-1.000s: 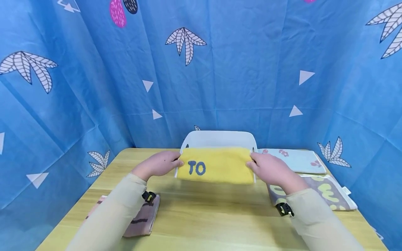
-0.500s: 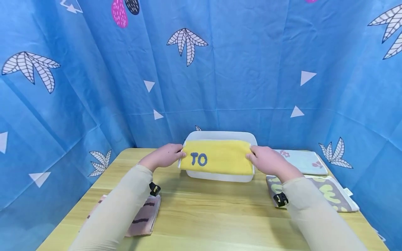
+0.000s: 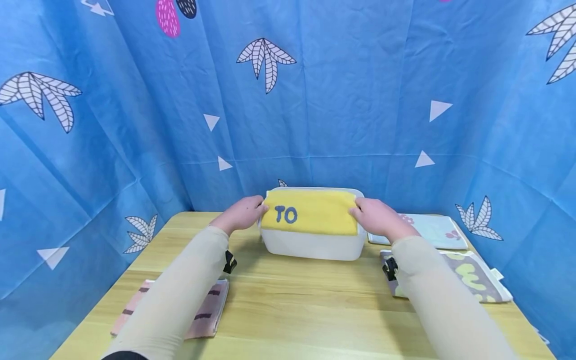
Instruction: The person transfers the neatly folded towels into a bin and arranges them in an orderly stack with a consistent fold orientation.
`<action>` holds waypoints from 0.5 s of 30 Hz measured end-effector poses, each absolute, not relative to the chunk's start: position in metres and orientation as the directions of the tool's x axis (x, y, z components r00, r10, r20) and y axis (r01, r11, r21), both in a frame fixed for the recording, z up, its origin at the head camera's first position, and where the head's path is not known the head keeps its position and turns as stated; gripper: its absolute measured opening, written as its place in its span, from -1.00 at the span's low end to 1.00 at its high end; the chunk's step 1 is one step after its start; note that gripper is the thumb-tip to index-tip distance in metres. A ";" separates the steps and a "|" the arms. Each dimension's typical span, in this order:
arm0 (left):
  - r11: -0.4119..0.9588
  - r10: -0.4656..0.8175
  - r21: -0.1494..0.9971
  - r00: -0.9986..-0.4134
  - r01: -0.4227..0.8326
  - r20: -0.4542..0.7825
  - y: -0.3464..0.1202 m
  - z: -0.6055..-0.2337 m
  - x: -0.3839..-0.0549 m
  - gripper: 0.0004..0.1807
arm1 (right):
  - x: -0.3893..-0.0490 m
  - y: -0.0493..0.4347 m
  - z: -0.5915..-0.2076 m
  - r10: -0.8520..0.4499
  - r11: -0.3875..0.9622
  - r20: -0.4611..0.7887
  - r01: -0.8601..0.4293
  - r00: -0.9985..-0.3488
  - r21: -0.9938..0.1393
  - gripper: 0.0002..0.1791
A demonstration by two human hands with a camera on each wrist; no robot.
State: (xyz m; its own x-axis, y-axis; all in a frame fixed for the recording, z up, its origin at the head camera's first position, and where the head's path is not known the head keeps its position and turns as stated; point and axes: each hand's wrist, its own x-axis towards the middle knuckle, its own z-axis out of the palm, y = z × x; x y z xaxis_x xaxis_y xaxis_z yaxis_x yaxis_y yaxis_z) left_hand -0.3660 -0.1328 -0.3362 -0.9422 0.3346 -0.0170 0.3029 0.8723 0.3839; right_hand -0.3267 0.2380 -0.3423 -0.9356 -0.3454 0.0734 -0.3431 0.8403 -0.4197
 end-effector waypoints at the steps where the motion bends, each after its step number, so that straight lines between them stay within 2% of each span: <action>1: 0.874 0.320 0.389 -0.947 0.291 -0.011 -0.131 -0.337 -0.368 -0.68 | -0.329 0.238 -0.343 -0.337 0.840 0.074 -0.336 -0.938 -0.426 -0.72; 10: 0.871 0.197 0.461 -0.980 0.169 -0.012 -0.117 -0.345 -0.380 -0.68 | -0.345 0.237 -0.351 -0.267 0.847 0.054 -0.261 -0.962 -0.464 -0.68; 15: 0.882 0.172 0.446 -0.985 0.153 -0.002 -0.113 -0.346 -0.384 -0.69 | -0.351 0.234 -0.353 -0.242 0.836 0.036 -0.227 -0.970 -0.500 -0.66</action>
